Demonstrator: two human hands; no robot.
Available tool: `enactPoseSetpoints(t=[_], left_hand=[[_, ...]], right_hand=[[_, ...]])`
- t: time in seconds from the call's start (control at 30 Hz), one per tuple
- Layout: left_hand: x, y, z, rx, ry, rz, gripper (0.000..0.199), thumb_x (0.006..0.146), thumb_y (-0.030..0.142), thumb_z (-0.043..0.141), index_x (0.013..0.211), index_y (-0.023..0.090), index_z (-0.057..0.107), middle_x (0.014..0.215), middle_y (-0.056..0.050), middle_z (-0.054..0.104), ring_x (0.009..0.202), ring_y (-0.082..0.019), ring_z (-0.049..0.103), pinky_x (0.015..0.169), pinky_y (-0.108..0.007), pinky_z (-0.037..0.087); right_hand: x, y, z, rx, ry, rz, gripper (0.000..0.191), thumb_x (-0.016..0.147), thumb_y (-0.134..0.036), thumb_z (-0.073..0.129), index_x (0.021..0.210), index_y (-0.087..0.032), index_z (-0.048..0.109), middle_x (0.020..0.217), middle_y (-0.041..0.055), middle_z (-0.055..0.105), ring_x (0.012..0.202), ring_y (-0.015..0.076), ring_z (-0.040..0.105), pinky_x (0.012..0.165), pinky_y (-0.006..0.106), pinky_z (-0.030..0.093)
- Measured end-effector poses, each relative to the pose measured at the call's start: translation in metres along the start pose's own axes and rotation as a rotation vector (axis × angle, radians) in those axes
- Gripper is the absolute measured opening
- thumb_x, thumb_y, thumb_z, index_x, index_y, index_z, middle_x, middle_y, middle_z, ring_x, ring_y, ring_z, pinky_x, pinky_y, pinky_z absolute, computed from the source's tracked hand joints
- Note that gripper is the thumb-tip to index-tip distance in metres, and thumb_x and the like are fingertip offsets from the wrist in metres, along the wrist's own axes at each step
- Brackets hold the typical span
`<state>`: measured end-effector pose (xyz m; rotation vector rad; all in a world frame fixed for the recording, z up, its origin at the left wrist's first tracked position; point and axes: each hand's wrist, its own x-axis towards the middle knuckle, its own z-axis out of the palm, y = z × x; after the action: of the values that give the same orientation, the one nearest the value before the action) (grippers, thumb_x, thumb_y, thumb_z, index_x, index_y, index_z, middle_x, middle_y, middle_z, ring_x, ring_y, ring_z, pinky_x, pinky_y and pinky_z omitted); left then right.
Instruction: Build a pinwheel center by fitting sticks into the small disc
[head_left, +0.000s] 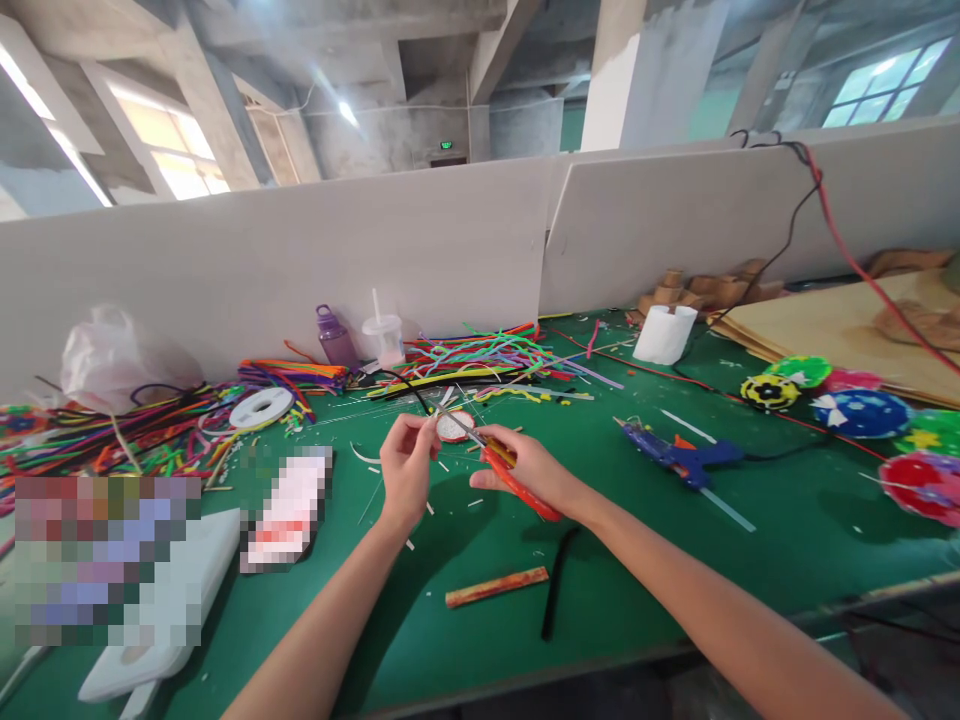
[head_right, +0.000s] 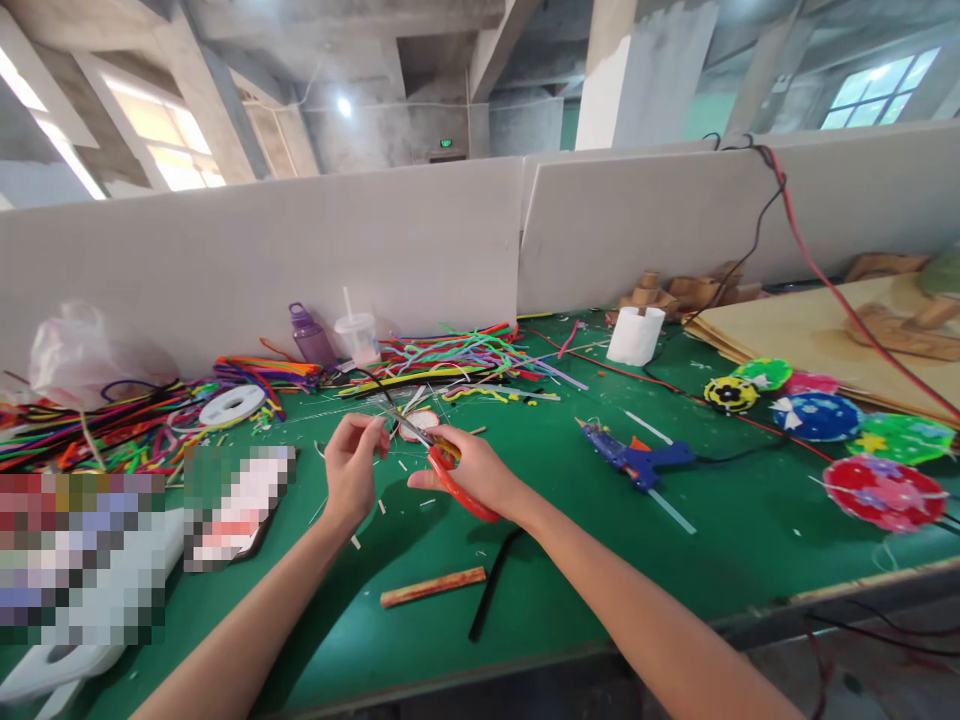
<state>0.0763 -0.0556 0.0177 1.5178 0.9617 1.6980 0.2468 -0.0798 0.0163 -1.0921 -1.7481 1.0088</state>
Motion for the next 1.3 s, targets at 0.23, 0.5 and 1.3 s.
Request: enactPoseSetpoints(t=[0.23,0.5,1.3], left_hand=[[-0.0037,-0.0030,0.0034,0.044,-0.152,-0.038,0.022,0.079,0.037,0.062,0.068,0.019,0.056,0.057,0.003,0.051,0.053,-0.011,0.046,0.053,-0.023,0.037],[-0.0045,-0.0010,0.0027,0.103,-0.151,-0.015,0.020,0.078,0.036,0.062,0.070,0.019,0.058,0.058,0.003,0.053,0.053,-0.011,0.047,0.053,-0.023,0.037],[-0.0022,0.0004,-0.0002,0.237,-0.209,0.092,0.018,0.083,0.032,0.057,0.073,0.017,0.059,0.066,0.001,0.058,0.056,-0.010,0.050,0.054,-0.021,0.041]], right_hand=[[-0.0016,-0.0036,-0.0016,0.040,-0.041,-0.018,0.060,0.062,-0.039,0.078,0.115,-0.019,0.057,0.085,0.0004,0.059,0.075,0.0150,0.054,0.072,0.027,0.044],[-0.0030,-0.0059,-0.0044,0.070,-0.081,0.007,0.060,0.064,-0.038,0.077,0.118,-0.019,0.057,0.086,0.0002,0.059,0.078,0.0153,0.053,0.073,0.026,0.042],[-0.0028,-0.0047,-0.0089,0.143,-0.144,0.010,0.062,0.066,-0.035,0.076,0.121,-0.016,0.057,0.076,-0.0026,0.051,0.066,0.0109,0.042,0.066,0.023,0.038]])
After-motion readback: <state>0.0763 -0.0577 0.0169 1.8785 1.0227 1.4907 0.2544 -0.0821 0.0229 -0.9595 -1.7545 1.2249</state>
